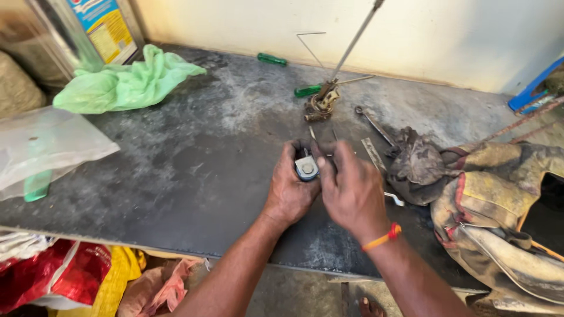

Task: The person disassembles a mechanical solenoid component on a workbench using wrenches, a screwdriver, and a metal rod. They remove a blue plastic cap, unscrew parts with wrenches, and wipe the components with a cloth.

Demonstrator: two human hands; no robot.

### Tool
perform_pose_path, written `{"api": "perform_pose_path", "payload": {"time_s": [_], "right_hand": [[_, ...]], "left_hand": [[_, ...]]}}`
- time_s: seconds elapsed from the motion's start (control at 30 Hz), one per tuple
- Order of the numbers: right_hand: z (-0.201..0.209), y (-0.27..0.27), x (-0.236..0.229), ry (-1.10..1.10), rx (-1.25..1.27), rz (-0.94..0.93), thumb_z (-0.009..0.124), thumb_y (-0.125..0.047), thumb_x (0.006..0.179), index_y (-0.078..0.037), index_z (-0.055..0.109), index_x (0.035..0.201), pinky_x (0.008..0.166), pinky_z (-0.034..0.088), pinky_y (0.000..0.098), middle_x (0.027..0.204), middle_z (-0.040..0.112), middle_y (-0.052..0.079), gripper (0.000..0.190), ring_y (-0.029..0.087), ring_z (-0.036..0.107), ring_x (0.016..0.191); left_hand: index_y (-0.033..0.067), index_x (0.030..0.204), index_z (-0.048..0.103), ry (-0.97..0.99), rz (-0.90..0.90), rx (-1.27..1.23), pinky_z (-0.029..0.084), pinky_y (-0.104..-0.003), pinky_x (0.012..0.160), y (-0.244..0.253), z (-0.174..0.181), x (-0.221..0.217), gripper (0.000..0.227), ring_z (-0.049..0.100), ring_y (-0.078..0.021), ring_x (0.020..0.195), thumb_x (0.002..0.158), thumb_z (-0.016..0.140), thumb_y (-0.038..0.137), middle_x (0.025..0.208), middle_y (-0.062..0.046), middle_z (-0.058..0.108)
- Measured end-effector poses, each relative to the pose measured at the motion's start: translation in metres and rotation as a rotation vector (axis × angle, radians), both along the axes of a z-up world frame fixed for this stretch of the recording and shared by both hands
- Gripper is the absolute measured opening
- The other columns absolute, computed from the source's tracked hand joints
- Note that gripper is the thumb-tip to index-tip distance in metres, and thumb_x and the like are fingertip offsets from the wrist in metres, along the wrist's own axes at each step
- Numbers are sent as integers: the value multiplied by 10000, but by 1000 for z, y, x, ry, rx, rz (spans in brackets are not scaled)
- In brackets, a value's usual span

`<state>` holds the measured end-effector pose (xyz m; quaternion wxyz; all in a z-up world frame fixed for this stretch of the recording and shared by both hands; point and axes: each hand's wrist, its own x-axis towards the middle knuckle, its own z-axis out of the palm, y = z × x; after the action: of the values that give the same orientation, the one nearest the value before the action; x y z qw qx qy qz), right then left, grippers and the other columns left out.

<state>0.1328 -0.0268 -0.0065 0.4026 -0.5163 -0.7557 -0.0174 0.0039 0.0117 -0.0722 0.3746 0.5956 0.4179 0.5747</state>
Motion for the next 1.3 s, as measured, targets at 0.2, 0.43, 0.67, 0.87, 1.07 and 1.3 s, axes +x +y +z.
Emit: {"api": "perform_pose_path", "payload": {"time_s": [0.2, 0.43, 0.67, 0.87, 1.07, 1.3], "right_hand": [[11, -31, 3, 153, -82, -19, 631, -158, 959, -86, 652, 1048, 590, 551, 435, 825, 734, 139, 116, 292, 751, 704], [10, 1, -2, -18, 107, 55, 665, -151, 967, -66, 625, 1093, 610, 501, 469, 818, 719, 150, 157, 357, 699, 718], [-4, -24, 15, 98, -279, -257, 669, -253, 984, -72, 601, 933, 560, 492, 466, 603, 625, 160, 200, 300, 641, 567], [7, 6, -4, -26, 44, 10, 686, -152, 982, -55, 658, 1043, 602, 487, 448, 726, 687, 156, 118, 351, 684, 687], [0, -35, 1, 251, -132, 39, 631, -117, 971, -68, 642, 1058, 584, 566, 350, 875, 762, 103, 100, 191, 791, 713], [6, 5, 9, 51, -100, -124, 690, -173, 954, -96, 678, 1094, 565, 481, 430, 711, 711, 125, 161, 283, 677, 559]], "left_hand": [[44, 1214, 506, 38, 23, -83, 558, -337, 842, 3, 7, -2, 567, 675, -192, 938, 743, 808, 134, 1011, -103, 681], [58, 1234, 527, -81, -18, -49, 566, -323, 875, -1, 7, -1, 515, 672, -172, 1003, 788, 774, 125, 1091, -86, 692], [49, 1224, 533, 43, 28, -68, 562, -345, 867, 8, 4, -1, 556, 679, -194, 992, 739, 799, 103, 1074, -111, 688], [55, 1243, 535, -19, -2, -25, 563, -338, 867, 2, 1, 1, 564, 671, -186, 1005, 746, 798, 99, 1084, -91, 681], [45, 1240, 522, -42, -6, 0, 560, -340, 857, 6, -2, 2, 571, 659, -191, 979, 763, 826, 124, 1063, -106, 674], [51, 1220, 514, 35, -29, 3, 577, -345, 856, -1, 2, -1, 562, 693, -212, 962, 732, 792, 81, 1057, -109, 687]]}}
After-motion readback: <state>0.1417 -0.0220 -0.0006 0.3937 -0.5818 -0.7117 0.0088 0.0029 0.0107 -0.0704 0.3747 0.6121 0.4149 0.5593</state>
